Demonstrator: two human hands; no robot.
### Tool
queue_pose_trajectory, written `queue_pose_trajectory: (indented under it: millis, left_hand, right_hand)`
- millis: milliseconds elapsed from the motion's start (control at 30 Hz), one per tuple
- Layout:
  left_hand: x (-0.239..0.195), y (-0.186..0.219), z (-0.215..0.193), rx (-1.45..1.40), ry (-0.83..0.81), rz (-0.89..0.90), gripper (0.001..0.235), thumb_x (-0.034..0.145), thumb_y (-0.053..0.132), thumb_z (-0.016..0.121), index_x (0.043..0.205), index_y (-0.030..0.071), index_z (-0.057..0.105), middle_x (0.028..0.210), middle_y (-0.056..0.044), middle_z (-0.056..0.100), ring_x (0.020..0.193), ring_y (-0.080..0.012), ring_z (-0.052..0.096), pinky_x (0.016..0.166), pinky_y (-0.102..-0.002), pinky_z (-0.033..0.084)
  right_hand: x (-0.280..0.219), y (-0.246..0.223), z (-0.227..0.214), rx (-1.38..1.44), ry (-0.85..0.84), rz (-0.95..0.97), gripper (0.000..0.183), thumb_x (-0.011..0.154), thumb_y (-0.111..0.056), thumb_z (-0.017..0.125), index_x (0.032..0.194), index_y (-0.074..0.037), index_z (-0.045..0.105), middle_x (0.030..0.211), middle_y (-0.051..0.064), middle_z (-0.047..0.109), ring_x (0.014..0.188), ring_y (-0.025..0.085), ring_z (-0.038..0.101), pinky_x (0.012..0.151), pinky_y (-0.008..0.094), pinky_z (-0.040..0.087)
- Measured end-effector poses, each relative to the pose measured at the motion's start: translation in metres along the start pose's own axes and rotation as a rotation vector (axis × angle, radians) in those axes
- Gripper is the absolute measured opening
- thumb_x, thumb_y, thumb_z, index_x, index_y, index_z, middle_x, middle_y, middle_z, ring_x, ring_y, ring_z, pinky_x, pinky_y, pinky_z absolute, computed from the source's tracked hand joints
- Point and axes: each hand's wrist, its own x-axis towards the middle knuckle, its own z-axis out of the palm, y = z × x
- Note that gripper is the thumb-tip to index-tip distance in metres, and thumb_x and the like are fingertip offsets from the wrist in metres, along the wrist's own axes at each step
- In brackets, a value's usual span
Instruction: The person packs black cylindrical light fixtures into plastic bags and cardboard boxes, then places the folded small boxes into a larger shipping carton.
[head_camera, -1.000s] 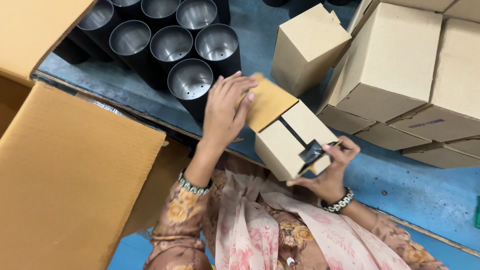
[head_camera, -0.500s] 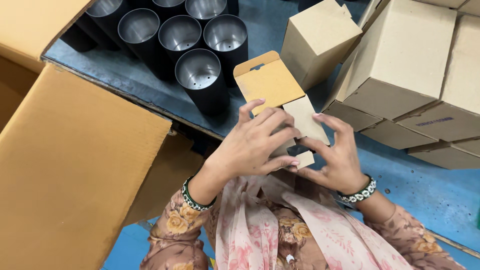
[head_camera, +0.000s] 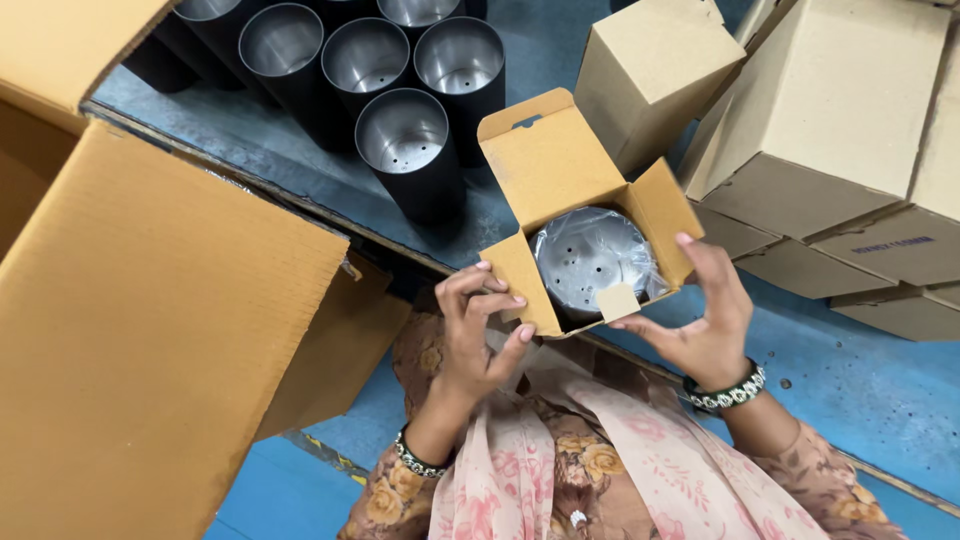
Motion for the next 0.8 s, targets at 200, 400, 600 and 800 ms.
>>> queue_pose_trajectory:
  millis: [200,400,600,800]
  left_hand:
    - [0.0,0.009,0.001,0.086,-0.027,0.051,0.07,0.079,0.051,0.083,0.131,0.012,0.058,0.138,-0.017,0.05,0.127,-0.0339,0.043,0.108,-0.047,0.038]
    - [-0.001,0.007,0.011,0.09,0.013,0.041,0.074,0.077,0.049,0.087,0.133,0.012,0.056,0.142,-0.015,0.05,0.132,-0.034,0.044,0.115,-0.048,0.039]
    - [-0.015,0.01,0.017,-0.096,-0.054,-0.055,0.071,0.087,0.032,0.085,0.142,0.004,0.051,0.154,-0.022,0.049,0.149,-0.0394,0.049,0.125,-0.047,0.045]
    - [-0.005,0.01,0.019,-0.246,-0.034,-0.117,0.067,0.094,0.024,0.076,0.147,-0.005,0.046,0.161,-0.028,0.044,0.152,-0.042,0.046,0.127,-0.047,0.04]
  right_hand:
    - [-0.019,0.005,0.01,0.19,0.055,0.259,0.107,0.063,-0.03,0.097,0.154,-0.005,0.045,0.133,0.013,0.063,0.109,0.018,0.069,0.093,0.032,0.06]
    - [-0.029,0.004,0.019,0.364,0.064,0.316,0.095,0.071,-0.016,0.092,0.154,-0.002,0.048,0.14,0.01,0.049,0.127,0.018,0.061,0.103,0.034,0.06]
    - [-0.039,0.014,0.035,0.553,0.065,0.356,0.084,0.078,-0.006,0.087,0.153,-0.001,0.049,0.14,0.008,0.052,0.129,0.018,0.059,0.11,0.035,0.053]
    - [-0.058,0.007,0.043,0.554,0.097,0.336,0.065,0.086,-0.007,0.083,0.144,-0.001,0.056,0.139,0.009,0.043,0.131,0.02,0.052,0.113,0.036,0.051]
